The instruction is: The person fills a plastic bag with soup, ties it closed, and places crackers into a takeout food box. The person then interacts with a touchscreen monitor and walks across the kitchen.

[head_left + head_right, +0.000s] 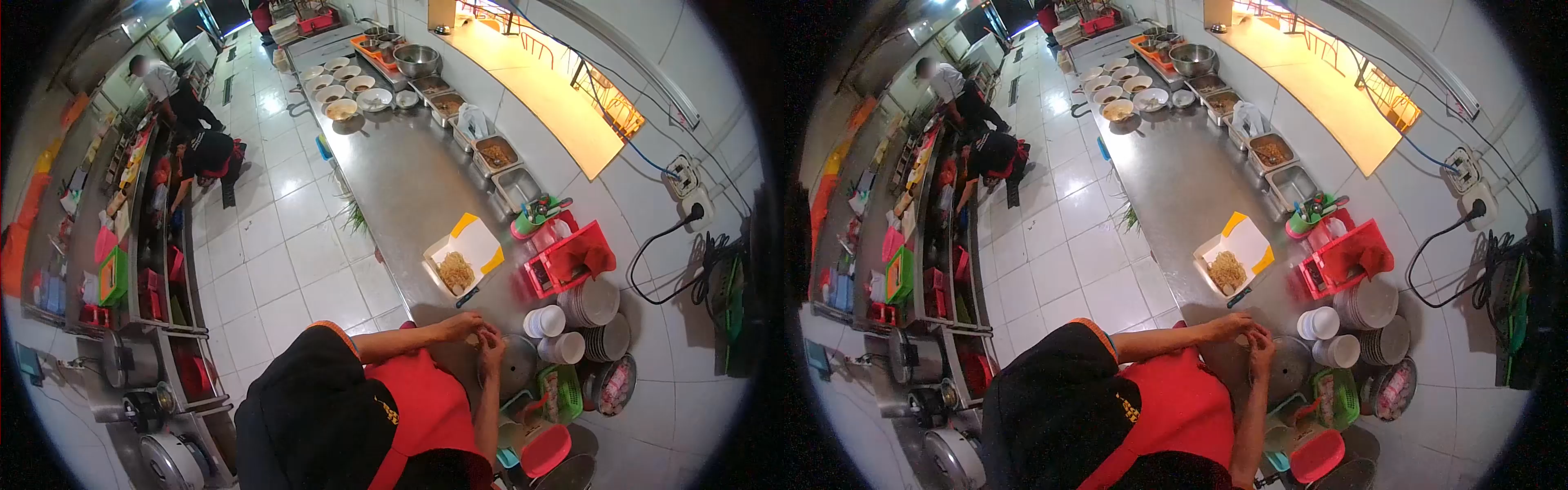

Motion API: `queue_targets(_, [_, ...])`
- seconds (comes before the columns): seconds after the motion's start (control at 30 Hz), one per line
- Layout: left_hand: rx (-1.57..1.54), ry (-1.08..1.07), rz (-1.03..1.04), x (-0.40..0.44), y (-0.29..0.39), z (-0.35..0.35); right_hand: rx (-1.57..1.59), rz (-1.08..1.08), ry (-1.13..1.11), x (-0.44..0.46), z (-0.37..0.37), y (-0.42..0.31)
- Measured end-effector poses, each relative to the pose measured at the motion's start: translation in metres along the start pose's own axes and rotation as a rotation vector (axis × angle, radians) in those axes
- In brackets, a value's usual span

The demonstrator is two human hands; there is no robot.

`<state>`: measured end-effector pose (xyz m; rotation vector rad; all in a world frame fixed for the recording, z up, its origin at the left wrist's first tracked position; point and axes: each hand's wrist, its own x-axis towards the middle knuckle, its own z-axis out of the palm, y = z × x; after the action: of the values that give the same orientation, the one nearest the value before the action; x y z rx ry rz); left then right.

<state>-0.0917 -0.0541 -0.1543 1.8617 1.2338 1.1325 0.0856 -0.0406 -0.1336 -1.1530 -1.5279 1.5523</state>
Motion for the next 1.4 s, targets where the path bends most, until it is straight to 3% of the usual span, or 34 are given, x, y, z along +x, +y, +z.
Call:
queue_targets(0.17, [0.08, -0.02, 0.051, 0.002, -0.008, 0.011, -0.113, -0.012, 0.074, 0.005, -0.009, 0.01])
queue_targets(0.27, [0.081, -0.044, -0.063, 0.003, -0.007, 0.015, -0.252, -0.051, 0.258, 0.007, -0.005, 0.023])
queue_targets(0.4, [0.007, -0.086, -0.233, 0.013, -0.005, 0.018, -0.15, 0.023, 0.231, 0.006, 0.006, 0.016])
queue_targets(0.47, [-0.028, -0.092, -0.292, 0.017, -0.006, 0.019, -0.365, -0.08, 0.243, 0.005, 0.008, 0.004])
queue_targets(0.53, [-0.115, -0.106, -0.358, 0.016, -0.005, 0.017, -0.261, -0.167, 0.25, 0.011, 0.009, 0.018])
queue_targets(0.63, [0.189, -0.069, -0.043, 0.005, -0.024, 0.026, -0.143, -0.227, 0.271, 0.007, 0.006, 0.029])
queue_targets(0.7, [-0.081, -0.013, -0.149, 0.003, -0.07, 0.058, -0.149, -0.199, 0.283, 0.014, -0.002, 0.065])
queue_targets(0.73, [0.015, -0.052, -0.195, 0.004, -0.065, 0.052, -0.056, -0.154, 0.267, 0.012, -0.004, 0.053])
queue_targets(0.8, [0.243, 0.023, -0.039, 0.012, -0.04, 0.035, -0.028, -0.113, 0.289, 0.012, 0.006, 0.035])
queue_targets(0.97, [0.157, -0.141, -0.134, 0.025, 0.002, 0.005, -0.112, -0.157, 0.27, 0.009, 0.003, 0.028])
queue_targets(1.17, [0.106, -0.153, -0.104, 0.033, 0.031, -0.009, 0.115, -0.173, 0.291, 0.011, 0.003, 0.035])
queue_targets(1.27, [0.074, -0.197, -0.109, 0.045, 0.046, -0.012, -0.114, -0.183, 0.306, 0.01, -0.004, 0.036])
queue_targets(1.33, [0.027, -0.224, -0.165, 0.054, 0.047, -0.018, -0.047, -0.068, 0.3, 0.011, -0.005, 0.039])
queue_targets(1.4, [0.037, -0.132, 0.017, 0.067, 0.045, -0.023, -0.143, -0.068, 0.329, 0.018, -0.008, 0.022])
